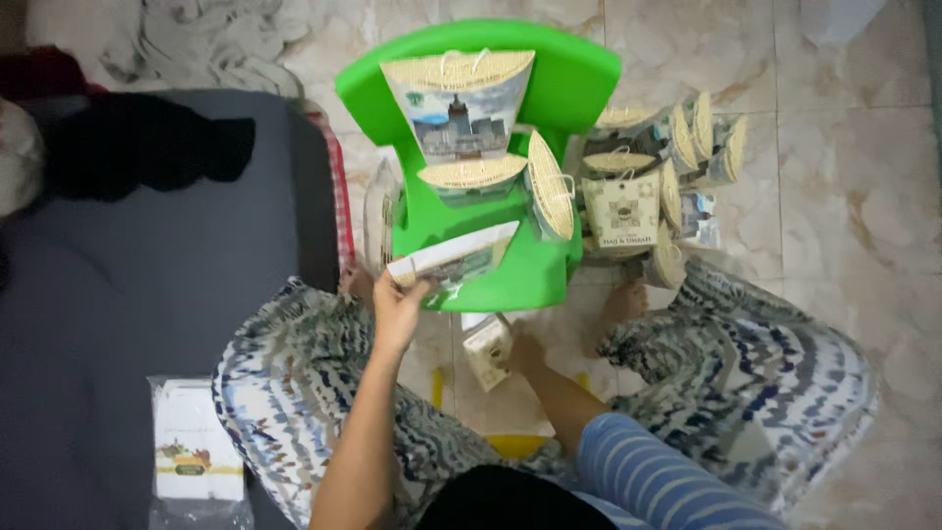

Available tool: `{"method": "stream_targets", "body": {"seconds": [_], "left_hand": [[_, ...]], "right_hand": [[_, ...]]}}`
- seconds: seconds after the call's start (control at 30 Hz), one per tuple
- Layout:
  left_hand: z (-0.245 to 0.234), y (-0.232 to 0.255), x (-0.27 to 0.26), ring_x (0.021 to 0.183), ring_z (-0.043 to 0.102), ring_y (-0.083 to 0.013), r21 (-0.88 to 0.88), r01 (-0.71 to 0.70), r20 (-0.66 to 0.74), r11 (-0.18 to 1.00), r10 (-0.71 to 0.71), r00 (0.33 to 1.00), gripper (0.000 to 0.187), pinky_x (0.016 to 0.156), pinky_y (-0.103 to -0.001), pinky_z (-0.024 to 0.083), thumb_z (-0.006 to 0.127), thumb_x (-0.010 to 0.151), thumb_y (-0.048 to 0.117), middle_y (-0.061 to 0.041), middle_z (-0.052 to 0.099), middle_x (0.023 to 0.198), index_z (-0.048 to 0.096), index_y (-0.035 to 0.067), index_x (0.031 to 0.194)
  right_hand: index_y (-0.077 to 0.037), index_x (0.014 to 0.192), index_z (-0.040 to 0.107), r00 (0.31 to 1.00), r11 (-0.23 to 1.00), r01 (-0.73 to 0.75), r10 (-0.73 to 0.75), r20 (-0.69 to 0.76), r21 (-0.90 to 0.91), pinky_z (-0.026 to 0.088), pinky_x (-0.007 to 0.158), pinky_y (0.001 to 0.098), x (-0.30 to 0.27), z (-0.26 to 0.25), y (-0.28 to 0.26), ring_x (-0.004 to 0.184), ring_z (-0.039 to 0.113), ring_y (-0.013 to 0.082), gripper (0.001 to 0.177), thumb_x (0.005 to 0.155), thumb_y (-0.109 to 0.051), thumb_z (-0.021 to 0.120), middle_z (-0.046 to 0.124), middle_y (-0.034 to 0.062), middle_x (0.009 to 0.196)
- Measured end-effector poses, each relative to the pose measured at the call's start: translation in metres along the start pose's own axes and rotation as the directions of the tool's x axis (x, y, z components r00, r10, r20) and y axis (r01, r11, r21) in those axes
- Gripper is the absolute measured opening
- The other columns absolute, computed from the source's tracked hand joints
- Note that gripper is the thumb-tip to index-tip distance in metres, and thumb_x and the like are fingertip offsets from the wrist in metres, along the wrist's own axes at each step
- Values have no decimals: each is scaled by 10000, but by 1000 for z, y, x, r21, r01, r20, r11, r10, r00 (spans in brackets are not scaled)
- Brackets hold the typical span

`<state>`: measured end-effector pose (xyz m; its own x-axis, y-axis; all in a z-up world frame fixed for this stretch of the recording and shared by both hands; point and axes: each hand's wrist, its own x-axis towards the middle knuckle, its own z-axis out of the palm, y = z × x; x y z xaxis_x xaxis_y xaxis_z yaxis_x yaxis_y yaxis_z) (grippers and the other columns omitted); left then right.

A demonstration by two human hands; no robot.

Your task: The person sits on the floor and repeatedly folds small paper bags by hand. They pick up a bag, fold the sides inward, and place the finished bag on a green chair. The process is repeated for multiple bags throughout the clip.

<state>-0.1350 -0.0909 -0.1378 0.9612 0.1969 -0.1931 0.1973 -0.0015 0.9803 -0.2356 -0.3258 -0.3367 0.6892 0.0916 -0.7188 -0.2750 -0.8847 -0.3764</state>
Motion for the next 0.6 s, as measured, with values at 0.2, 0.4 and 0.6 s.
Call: {"method": "stream_targets", "body": {"seconds": [0.2, 0.4, 0.6], "left_hand": [[-8, -6, 5, 915, 720, -188, -62, 97, -81, 993, -102, 992, 272, 846, -321, 570, 685, 852, -20, -108, 768, 1040, 703, -49, 1122], [-9, -5, 5, 942, 706, -177, -65, 79, -141, 995, -88, 986, 320, 858, -313, 551, 671, 827, -32, -95, 752, 1064, 676, -44, 1147], [-4, 17, 7, 953, 733, -184, -26, 89, -113, 996, -92, 989, 312, 878, -313, 565, 658, 826, -35, -94, 765, 1055, 679, -45, 1138]], "right_hand": [[-17, 1397, 410, 997, 998, 55, -54, 52, -16, 522, 955, 449, -6, -15, -5, 1149, 621, 351, 1062, 610, -483, 952, 609, 217, 1283], [-32, 1342, 491, 990, 996, 94, -92, 111, -14, 534, 924, 439, -9, -13, -16, 1111, 641, 334, 912, 651, -439, 925, 646, 198, 1237], [-47, 1287, 572, 981, 986, 167, -163, 107, -30, 546, 893, 430, 7, -11, -17, 1073, 660, 316, 763, 691, -395, 898, 683, 179, 1192]]}}
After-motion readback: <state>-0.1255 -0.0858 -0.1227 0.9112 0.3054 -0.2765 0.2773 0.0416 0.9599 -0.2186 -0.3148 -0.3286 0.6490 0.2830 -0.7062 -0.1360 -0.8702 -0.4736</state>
